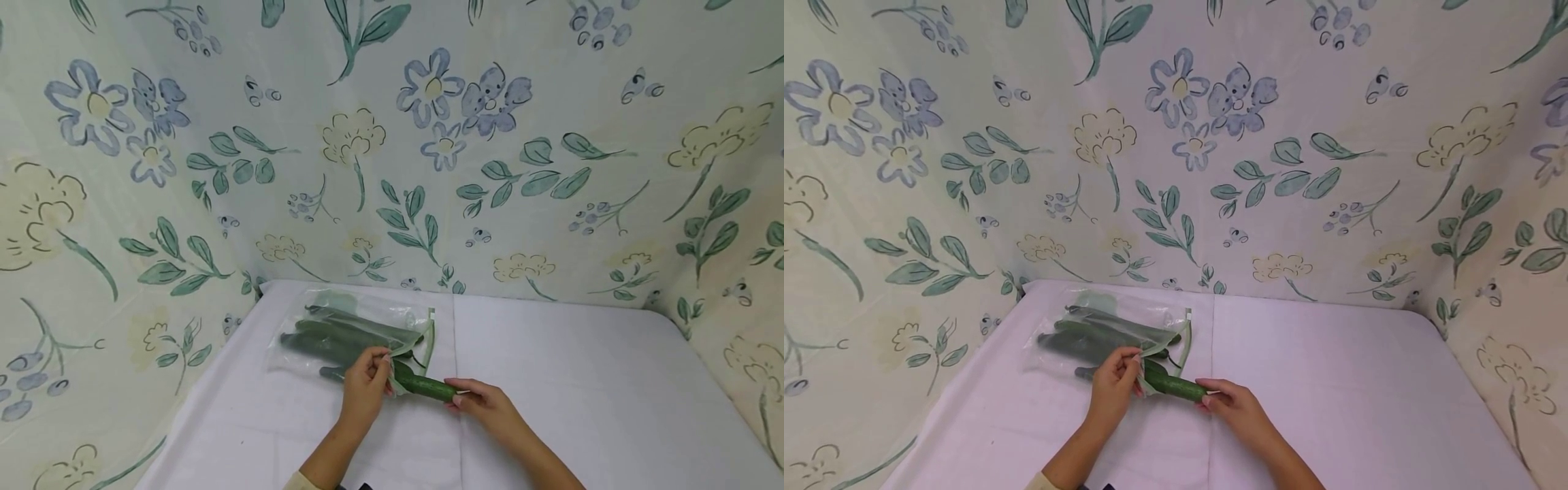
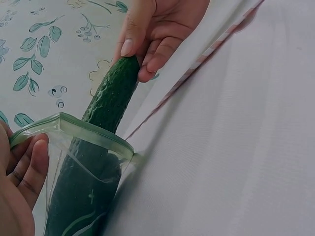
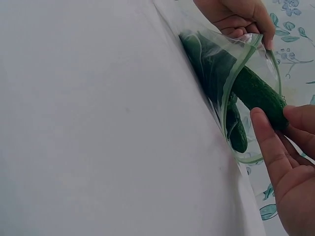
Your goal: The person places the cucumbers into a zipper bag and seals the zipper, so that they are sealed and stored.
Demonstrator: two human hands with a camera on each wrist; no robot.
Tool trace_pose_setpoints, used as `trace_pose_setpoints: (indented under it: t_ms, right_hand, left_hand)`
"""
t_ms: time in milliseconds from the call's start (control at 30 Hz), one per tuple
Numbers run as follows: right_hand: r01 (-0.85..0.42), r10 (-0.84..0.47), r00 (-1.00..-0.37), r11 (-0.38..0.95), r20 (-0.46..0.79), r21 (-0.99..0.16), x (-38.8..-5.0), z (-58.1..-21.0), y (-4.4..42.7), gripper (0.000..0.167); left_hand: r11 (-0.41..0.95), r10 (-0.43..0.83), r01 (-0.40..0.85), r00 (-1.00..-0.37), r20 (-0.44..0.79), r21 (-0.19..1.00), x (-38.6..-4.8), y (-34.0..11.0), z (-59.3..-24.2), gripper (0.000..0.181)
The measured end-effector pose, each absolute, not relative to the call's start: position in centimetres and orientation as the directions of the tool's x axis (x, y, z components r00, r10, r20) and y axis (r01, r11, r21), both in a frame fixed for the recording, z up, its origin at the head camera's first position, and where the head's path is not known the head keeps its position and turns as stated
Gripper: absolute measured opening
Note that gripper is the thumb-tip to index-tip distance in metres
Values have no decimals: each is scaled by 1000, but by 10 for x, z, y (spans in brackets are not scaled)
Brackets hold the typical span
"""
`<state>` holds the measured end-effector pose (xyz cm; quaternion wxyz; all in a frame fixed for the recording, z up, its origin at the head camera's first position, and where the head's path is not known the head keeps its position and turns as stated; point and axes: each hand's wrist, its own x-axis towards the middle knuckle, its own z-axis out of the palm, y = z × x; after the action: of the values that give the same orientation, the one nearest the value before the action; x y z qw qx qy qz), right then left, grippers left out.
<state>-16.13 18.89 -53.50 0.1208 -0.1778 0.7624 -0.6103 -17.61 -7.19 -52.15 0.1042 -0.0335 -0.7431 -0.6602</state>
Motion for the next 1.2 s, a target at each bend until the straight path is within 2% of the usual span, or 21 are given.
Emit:
trace_pose_setpoints:
  t_ms: [200,367,700,967,1200]
  right_hand:
    - [-117,-382,-924,225,23,-967,-162,-534,183,43]
    - [-134,-359,-933,255,35,-957,-166,-536,176,41]
    - [-200,-421,-898,142,124,-969,-172,-542,161,39]
    - [-134,-454,-889,127,63,-983,-169,-540,166,41]
    - [-81,-462,-886,62,44,-995,-171,-545,169,43]
  left_hand:
    - [147,-77,172,-980,184,974,-168,-70,-505,17]
    - [128,-74,209,-973,220,969,-163,-70,-495,17]
    - [158,-83,198,-973,213,967,-163,-69,-496,17]
    - [158,-85,207,-971,222,966,-163,-68,-497,16]
    - [164,-79,204,-973,219,965,-164,-69,-498,17]
